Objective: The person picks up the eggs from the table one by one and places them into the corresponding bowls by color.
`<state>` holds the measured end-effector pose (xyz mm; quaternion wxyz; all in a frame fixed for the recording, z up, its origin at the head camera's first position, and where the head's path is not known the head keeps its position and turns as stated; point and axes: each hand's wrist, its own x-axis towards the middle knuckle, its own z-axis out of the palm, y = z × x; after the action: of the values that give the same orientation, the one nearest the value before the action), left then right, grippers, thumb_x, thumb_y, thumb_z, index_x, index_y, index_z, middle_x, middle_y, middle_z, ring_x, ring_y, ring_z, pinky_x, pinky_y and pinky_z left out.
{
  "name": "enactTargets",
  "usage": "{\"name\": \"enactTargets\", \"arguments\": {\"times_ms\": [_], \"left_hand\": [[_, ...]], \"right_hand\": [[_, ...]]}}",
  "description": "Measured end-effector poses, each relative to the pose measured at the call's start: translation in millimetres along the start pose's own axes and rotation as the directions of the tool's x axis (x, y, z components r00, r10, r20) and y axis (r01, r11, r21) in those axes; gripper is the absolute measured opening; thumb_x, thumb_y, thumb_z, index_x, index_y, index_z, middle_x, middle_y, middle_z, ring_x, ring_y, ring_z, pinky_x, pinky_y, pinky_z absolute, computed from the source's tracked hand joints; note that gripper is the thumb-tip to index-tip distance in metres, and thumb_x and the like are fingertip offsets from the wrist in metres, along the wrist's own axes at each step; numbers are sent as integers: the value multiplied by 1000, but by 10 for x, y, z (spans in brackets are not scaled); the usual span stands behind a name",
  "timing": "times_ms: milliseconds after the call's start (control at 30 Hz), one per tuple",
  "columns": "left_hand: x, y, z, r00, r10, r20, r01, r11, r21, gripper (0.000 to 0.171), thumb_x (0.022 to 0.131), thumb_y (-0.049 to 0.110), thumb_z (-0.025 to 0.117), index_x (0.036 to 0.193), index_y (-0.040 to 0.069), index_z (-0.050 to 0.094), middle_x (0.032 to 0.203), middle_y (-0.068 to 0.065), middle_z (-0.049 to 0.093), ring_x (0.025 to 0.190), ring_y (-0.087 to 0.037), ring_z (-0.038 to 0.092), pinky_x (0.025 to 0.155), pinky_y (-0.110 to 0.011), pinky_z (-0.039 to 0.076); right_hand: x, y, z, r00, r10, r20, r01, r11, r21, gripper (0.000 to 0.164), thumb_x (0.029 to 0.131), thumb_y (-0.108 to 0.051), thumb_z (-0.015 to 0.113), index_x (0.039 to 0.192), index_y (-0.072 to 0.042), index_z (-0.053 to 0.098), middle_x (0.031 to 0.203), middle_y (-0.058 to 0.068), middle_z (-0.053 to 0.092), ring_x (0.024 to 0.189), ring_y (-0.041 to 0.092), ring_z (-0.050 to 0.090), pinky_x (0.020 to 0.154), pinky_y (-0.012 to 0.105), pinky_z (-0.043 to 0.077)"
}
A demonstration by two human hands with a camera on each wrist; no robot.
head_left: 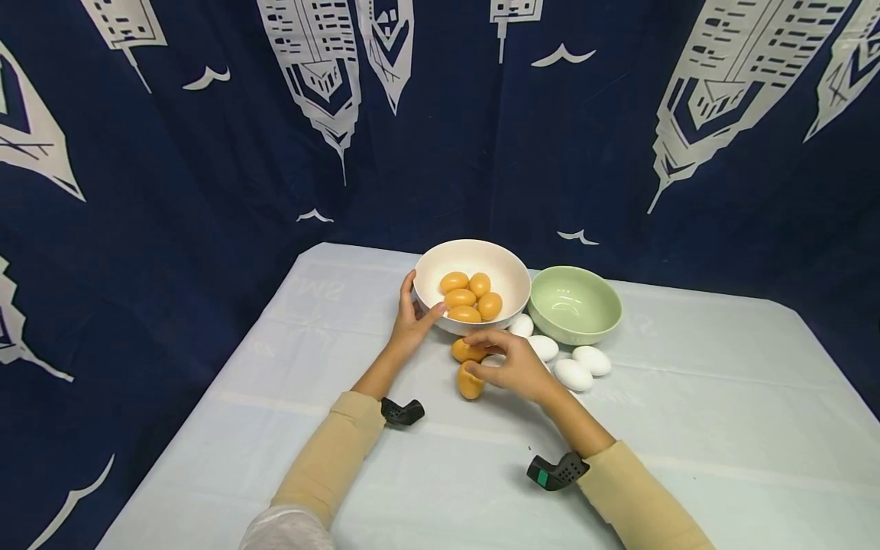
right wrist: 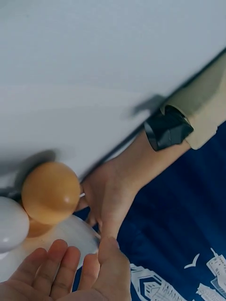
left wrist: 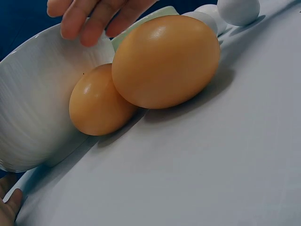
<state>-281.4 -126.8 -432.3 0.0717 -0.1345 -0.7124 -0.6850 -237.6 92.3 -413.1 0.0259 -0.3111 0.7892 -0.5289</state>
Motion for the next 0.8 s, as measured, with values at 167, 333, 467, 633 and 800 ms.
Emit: {"name": "enactTargets", "arguments": {"times_ms": [167, 333, 467, 633, 800], "left_hand": [[4, -5, -1, 1000, -13, 5, 13, 1000, 9, 85, 95, 13, 61, 155, 5, 1, 160, -20, 0, 134, -46, 35, 107, -47, 36], [70, -206, -12, 1000, -7, -16, 7, 1000, 8, 87, 94, 21, 64, 156, 14, 3, 161, -14, 1, 134, -42, 37, 107, -46, 36], [103, -318, -9, 999, 2, -32, -2, 1000, 27, 86, 94, 23, 64, 156, 19, 4, 162, -10, 3, 133, -38, 39, 106, -44, 38], [120, -371, 8, 999, -6, -49, 7, 1000, 17, 85, 95, 17, 63, 156, 23, 5, 162, -7, 3, 134, -35, 38, 106, -42, 38], [128, -357, 1, 1000, 0, -30, 1, 1000, 22, 85, 96, 14, 61, 157, 18, 1, 161, -10, 0, 135, -41, 36, 106, -46, 37]], "right_hand": [[-40, 56, 21, 997, -71, 44, 75, 991, -108, 38, 79, -7, 80, 113, 2, 67, 109, 11, 68, 100, 28, 64, 93, 42, 49], [-82, 82, 47, 996, -80, 44, 88, 973, -215, 40, 77, -12, 81, 113, -2, 69, 112, 4, 67, 103, 21, 61, 95, 39, 46], [-122, 94, 73, 995, -74, 62, 89, 957, -275, 43, 76, -15, 82, 115, -4, 68, 117, 4, 65, 112, 22, 57, 100, 42, 42], [-140, 102, 112, 991, -100, 89, 125, 928, -351, 42, 76, -17, 82, 114, -4, 68, 117, 5, 64, 113, 23, 57, 99, 42, 44], [-149, 123, 134, 989, -109, 98, 139, 911, -387, 42, 75, -17, 82, 113, -3, 68, 115, 5, 63, 108, 22, 58, 94, 42, 46]]}}
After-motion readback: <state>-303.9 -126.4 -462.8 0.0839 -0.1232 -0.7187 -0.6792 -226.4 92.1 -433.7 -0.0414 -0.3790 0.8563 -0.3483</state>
